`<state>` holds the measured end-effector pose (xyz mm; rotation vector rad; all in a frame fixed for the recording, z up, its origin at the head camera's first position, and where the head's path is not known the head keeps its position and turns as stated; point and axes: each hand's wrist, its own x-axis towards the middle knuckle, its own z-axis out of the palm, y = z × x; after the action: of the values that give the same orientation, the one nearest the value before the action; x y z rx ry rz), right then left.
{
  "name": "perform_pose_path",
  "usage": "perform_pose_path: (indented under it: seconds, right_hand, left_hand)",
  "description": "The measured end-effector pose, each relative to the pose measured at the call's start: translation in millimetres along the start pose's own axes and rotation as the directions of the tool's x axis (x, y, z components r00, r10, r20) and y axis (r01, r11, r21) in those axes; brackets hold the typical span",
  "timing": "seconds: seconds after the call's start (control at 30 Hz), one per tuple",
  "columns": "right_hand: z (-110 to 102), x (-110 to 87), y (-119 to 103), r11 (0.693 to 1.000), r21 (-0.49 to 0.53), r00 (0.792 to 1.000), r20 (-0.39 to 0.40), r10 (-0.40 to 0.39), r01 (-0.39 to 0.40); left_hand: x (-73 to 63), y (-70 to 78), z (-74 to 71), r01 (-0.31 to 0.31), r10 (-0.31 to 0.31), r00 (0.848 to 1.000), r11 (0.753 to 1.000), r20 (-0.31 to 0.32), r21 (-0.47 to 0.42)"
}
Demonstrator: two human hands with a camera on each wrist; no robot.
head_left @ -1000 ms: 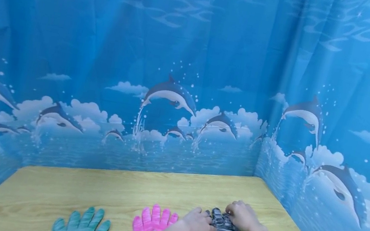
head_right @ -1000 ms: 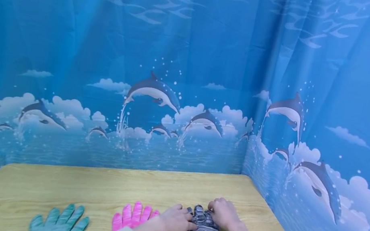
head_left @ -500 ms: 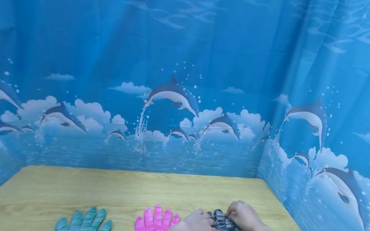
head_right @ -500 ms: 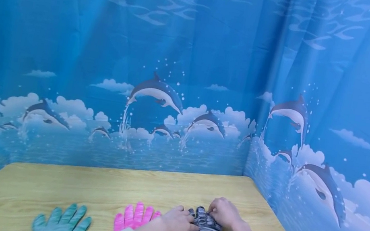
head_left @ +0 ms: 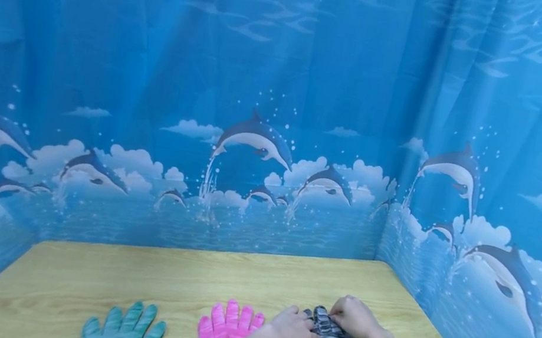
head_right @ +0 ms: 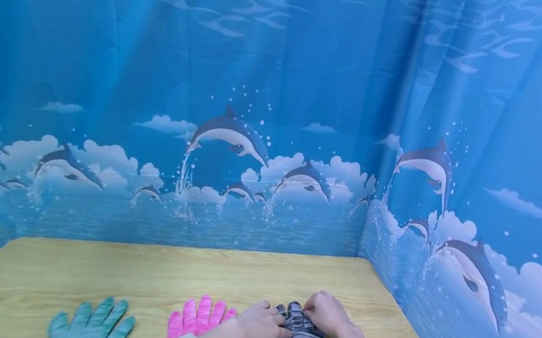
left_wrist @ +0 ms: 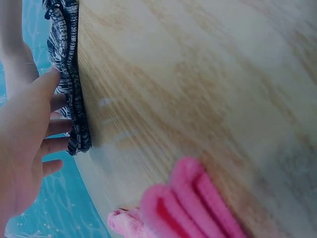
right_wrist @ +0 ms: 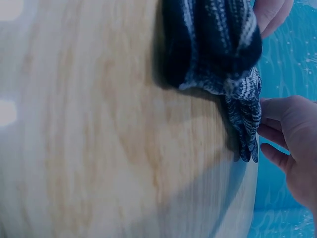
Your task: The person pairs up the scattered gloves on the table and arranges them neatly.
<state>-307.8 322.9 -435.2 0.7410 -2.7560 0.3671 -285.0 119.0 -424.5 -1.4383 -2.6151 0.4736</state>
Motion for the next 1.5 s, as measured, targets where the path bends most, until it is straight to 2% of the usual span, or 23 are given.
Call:
perform_pose_path:
  seconds: [0.33, 0.9, 1.0, 1.13, 1.2, 1.37, 1.5]
  right_hand:
    - [2, -1.6, 4, 0.99, 0.014, 0.988, -0.06, 0.14, -0.14]
    - [0, -1.1, 6, 0.977, 0.124, 0.985, 0.028, 0.171, -0.174]
    - [-1, -1.0, 4, 0.96, 0.156, 0.972, 0.011, 0.234, -0.233]
    - [1, 0.0, 2, 0.933, 0.175, 0.944, -0.041, 0.326, -0.315]
    - [2, 0.9, 2, 0.927, 0.174, 0.936, -0.06, 0.347, -0.333]
    - [8, 2.5, 2, 0.923, 0.164, 0.93, -0.062, 0.363, -0.349]
    - [11, 3.4, 2, 0.932, 0.138, 0.935, -0.07, 0.347, -0.335]
  left_hand:
    - [0.3, -0.8, -0.4, -0.001, 0.001, 1.0, 1.0, -0.001, -0.013]
    - [1.6, -0.4, 0.6, 0.011, -0.01, 1.0, 1.0, 0.026, -0.017]
    - [1.5, -0.4, 0.6, 0.005, -0.005, 1.0, 1.0, 0.027, -0.009]
    - [1.3, -0.1, -0.1, 0.006, -0.006, 1.0, 1.0, 0.019, -0.003]
    - [1.3, 0.2, -0.3, 0.01, -0.01, 1.0, 1.0, 0.013, -0.002]
    - [1.3, 0.5, -1.3, 0.018, -0.018, 1.0, 1.0, 0.012, 0.004]
    - [1.6, 0.4, -0.7, 0.019, -0.019, 1.0, 1.0, 0.014, 0.007]
